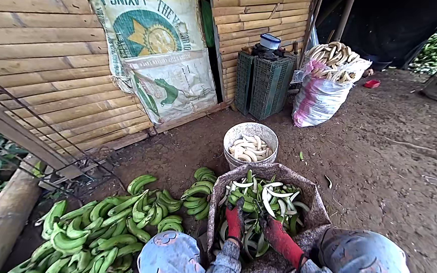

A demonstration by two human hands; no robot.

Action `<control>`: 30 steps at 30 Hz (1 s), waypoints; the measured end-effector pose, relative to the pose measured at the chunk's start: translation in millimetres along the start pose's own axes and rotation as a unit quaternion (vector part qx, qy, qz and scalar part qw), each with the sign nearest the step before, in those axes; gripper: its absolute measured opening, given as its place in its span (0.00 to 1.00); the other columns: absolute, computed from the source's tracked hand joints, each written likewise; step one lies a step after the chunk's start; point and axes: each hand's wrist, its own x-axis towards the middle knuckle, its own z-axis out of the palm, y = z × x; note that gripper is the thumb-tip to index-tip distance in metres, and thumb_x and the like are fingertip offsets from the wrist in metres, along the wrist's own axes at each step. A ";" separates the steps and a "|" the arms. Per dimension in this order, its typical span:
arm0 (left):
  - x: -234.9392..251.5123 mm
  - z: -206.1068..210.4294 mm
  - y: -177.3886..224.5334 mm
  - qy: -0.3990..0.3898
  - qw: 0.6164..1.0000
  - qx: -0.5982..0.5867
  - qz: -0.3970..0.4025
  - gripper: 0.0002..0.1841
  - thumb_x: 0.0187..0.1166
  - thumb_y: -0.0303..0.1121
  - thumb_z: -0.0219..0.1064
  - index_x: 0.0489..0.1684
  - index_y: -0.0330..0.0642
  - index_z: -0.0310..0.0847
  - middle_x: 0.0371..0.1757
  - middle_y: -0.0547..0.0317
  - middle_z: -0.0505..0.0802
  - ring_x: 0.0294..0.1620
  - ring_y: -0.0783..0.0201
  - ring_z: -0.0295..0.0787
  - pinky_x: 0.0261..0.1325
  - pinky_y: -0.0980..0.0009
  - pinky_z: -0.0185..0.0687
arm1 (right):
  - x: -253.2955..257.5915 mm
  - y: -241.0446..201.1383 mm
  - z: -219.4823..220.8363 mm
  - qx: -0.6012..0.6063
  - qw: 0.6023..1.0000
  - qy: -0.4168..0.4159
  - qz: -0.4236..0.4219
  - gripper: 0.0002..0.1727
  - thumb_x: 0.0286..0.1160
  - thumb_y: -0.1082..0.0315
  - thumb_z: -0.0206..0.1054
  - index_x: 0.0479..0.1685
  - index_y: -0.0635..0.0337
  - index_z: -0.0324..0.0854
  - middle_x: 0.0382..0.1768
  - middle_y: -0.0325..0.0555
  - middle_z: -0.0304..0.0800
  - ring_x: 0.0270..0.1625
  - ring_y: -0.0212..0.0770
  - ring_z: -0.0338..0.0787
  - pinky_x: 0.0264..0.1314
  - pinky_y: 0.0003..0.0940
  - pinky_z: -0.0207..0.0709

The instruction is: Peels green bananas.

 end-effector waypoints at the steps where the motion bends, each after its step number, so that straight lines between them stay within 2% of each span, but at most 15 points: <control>1: -0.6 0.5 1.7 0.001 1.000 -0.016 -0.005 0.24 0.84 0.33 0.67 0.75 0.31 0.70 0.57 0.33 0.87 0.47 0.47 0.90 0.46 0.51 0.89 | 0.7 -1.0 1.0 -0.011 1.000 0.005 0.000 0.24 0.95 0.54 0.47 0.67 0.65 0.78 0.48 0.61 0.88 0.51 0.54 0.89 0.60 0.52 0.79; 3: -2.4 0.9 1.9 0.005 0.999 -0.036 -0.015 0.24 0.85 0.33 0.66 0.76 0.31 0.69 0.56 0.33 0.87 0.45 0.48 0.91 0.43 0.53 0.90 | -0.1 -4.0 0.9 -0.055 0.998 0.001 0.007 0.25 0.94 0.53 0.48 0.71 0.65 0.75 0.55 0.63 0.89 0.61 0.56 0.89 0.68 0.53 0.78; 7: -1.1 -2.0 -6.9 0.012 1.000 -0.025 -0.003 0.24 0.86 0.34 0.66 0.75 0.31 0.69 0.57 0.33 0.87 0.47 0.48 0.91 0.46 0.52 0.90 | 5.8 -10.7 -0.8 -0.106 0.994 -0.024 0.023 0.25 0.94 0.53 0.47 0.70 0.66 0.75 0.61 0.63 0.87 0.68 0.56 0.87 0.73 0.53 0.75; 8: -3.0 -1.5 -9.2 0.014 1.000 0.004 0.021 0.25 0.84 0.33 0.67 0.75 0.29 0.70 0.58 0.33 0.87 0.50 0.49 0.91 0.51 0.53 0.90 | 10.1 -9.9 0.2 -0.119 0.992 -0.031 0.032 0.26 0.93 0.53 0.48 0.71 0.66 0.74 0.63 0.63 0.86 0.70 0.56 0.86 0.74 0.53 0.74; 10: -11.8 -2.6 -8.8 0.001 0.989 0.112 0.097 0.31 0.81 0.33 0.71 0.79 0.26 0.66 0.69 0.33 0.85 0.68 0.50 0.85 0.73 0.56 0.79 | 18.2 -7.4 5.5 -0.147 0.988 -0.036 0.044 0.27 0.91 0.53 0.51 0.76 0.67 0.70 0.67 0.64 0.85 0.73 0.57 0.85 0.76 0.54 0.74; 12: -26.7 -2.2 -4.1 -0.024 0.959 0.224 0.173 0.33 0.79 0.33 0.72 0.79 0.22 0.66 0.71 0.30 0.84 0.75 0.45 0.80 0.82 0.55 0.69 | 21.0 -7.2 9.5 -0.163 0.985 -0.037 0.052 0.30 0.90 0.53 0.53 0.80 0.67 0.66 0.70 0.65 0.83 0.75 0.57 0.83 0.78 0.54 0.73; 15: -36.2 -4.6 -6.1 -0.076 0.908 0.318 0.263 0.29 0.79 0.32 0.70 0.76 0.24 0.71 0.69 0.30 0.85 0.74 0.41 0.81 0.81 0.52 0.70 | 20.9 -7.5 10.5 -0.185 0.981 -0.037 0.055 0.31 0.90 0.55 0.53 0.83 0.66 0.63 0.72 0.63 0.83 0.77 0.56 0.82 0.79 0.55 0.73; 17: -36.5 2.1 -0.2 -0.104 0.886 0.299 0.340 0.26 0.78 0.30 0.70 0.73 0.25 0.74 0.69 0.34 0.86 0.72 0.45 0.83 0.80 0.56 0.73 | 23.3 -3.4 10.5 -0.206 0.976 -0.032 0.055 0.31 0.88 0.56 0.56 0.84 0.66 0.62 0.70 0.63 0.84 0.74 0.58 0.84 0.76 0.57 0.75; 20: -41.1 9.5 62.4 -0.066 0.897 0.213 0.381 0.31 0.75 0.33 0.74 0.73 0.20 0.70 0.66 0.33 0.87 0.69 0.52 0.85 0.78 0.63 0.75 | 26.5 -6.1 3.7 -0.201 0.977 -0.054 0.040 0.30 0.89 0.53 0.55 0.79 0.66 0.68 0.69 0.64 0.84 0.74 0.60 0.84 0.75 0.59 0.75; 22: -41.9 1.0 107.5 -0.059 0.910 0.191 0.363 0.33 0.78 0.39 0.72 0.76 0.23 0.70 0.66 0.38 0.88 0.67 0.60 0.86 0.75 0.66 0.77 | 26.4 -13.0 -18.9 -0.176 0.983 -0.055 -0.006 0.28 0.92 0.50 0.49 0.72 0.63 0.78 0.65 0.64 0.87 0.71 0.61 0.86 0.73 0.64 0.74; 24: -42.5 -5.7 138.8 -0.071 0.935 0.112 0.329 0.22 0.87 0.39 0.61 0.69 0.29 0.77 0.53 0.51 0.91 0.47 0.70 0.89 0.54 0.73 0.86 | 17.4 -37.1 -48.5 -0.141 0.987 0.001 -0.081 0.25 0.93 0.52 0.48 0.71 0.58 0.81 0.59 0.60 0.90 0.65 0.58 0.89 0.71 0.62 0.75; 25: -42.5 -6.9 147.6 -0.078 0.947 0.056 0.305 0.19 0.91 0.39 0.53 0.64 0.31 0.79 0.45 0.55 0.90 0.35 0.70 0.87 0.41 0.72 0.86 | 8.2 -51.3 -62.5 -0.127 0.982 0.051 -0.129 0.23 0.91 0.53 0.51 0.68 0.57 0.81 0.54 0.57 0.92 0.60 0.56 0.90 0.67 0.59 0.78; 27: -44.6 -8.2 160.7 -0.104 0.963 -0.023 0.247 0.21 0.95 0.41 0.43 0.59 0.35 0.79 0.34 0.58 0.88 0.26 0.68 0.84 0.29 0.70 0.85 | -6.7 -70.3 -82.1 -0.085 0.948 0.154 -0.265 0.20 0.84 0.55 0.60 0.62 0.57 0.86 0.48 0.50 0.93 0.53 0.48 0.92 0.61 0.50 0.82; 28: -46.0 -9.3 164.3 -0.116 0.966 -0.042 0.229 0.21 0.96 0.41 0.41 0.59 0.35 0.78 0.34 0.58 0.87 0.27 0.68 0.85 0.31 0.70 0.86 | -11.1 -74.9 -86.2 -0.071 0.919 0.184 -0.342 0.20 0.81 0.55 0.64 0.60 0.58 0.87 0.48 0.49 0.94 0.51 0.45 0.93 0.59 0.46 0.84; 30: -46.0 -12.9 163.4 -0.150 0.964 -0.063 0.212 0.21 0.96 0.37 0.40 0.70 0.34 0.73 0.44 0.57 0.88 0.39 0.71 0.86 0.46 0.73 0.86 | -18.8 -79.8 -86.0 -0.100 0.872 0.186 -0.442 0.20 0.76 0.55 0.68 0.58 0.58 0.89 0.49 0.51 0.93 0.51 0.48 0.93 0.55 0.48 0.86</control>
